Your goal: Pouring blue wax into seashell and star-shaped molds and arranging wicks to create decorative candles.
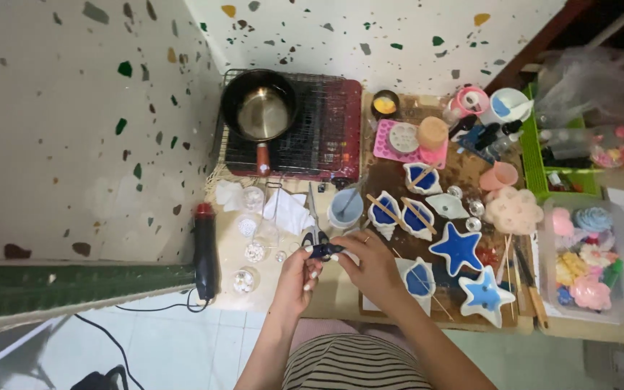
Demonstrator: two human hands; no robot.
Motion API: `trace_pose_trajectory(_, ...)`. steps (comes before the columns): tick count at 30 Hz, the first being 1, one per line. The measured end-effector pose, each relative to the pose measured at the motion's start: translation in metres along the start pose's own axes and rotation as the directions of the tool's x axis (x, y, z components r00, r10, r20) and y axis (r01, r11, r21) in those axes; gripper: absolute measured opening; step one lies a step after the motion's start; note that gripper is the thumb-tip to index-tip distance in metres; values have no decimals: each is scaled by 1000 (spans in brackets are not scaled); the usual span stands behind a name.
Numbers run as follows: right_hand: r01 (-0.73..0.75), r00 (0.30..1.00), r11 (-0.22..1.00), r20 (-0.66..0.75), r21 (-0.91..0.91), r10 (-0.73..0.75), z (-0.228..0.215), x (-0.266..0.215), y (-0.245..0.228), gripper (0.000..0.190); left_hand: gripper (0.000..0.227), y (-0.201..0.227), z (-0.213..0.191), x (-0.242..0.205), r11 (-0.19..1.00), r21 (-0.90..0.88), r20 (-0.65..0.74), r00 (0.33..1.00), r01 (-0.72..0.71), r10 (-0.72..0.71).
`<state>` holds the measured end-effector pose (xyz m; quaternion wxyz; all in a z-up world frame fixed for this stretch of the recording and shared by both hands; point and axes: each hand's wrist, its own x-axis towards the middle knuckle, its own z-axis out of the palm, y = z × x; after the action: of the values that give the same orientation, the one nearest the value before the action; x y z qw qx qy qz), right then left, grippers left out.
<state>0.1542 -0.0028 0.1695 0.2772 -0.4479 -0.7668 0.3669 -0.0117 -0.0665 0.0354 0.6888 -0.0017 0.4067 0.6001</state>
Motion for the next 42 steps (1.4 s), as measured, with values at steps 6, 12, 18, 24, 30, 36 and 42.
trace_pose_trajectory(6,-258,909,894,223,-365,353,33,15,45,36,16,8,2,-18,998,29,-63,996,-61,62)
trace_pose_trajectory(12,-98,920,961,392,257,-11,-8,19,8,44,16,18,25,-28,987,-42,-166,975,-154,145)
trace_pose_trajectory(18,107,947,949,260,296,-188,-75,32,-6,66,16,-3,77,-30,975,-12,-158,963,-223,218)
trace_pose_trajectory(24,-104,917,991,395,86,62,-136,16,100,34,20,-41,161,-10,981,99,-141,974,-167,180)
trace_pose_trajectory(30,-355,930,881,220,313,296,-204,-5,223,29,17,-120,247,48,977,185,-20,993,-109,115)
trace_pose_trajectory(36,-264,951,787,13,558,310,-307,-36,249,26,24,-207,327,93,961,275,59,998,-14,-3)
trace_pose_trajectory(42,-507,680,367,100,780,727,-368,-26,317,18,78,-233,411,105,779,627,196,969,-8,-147)
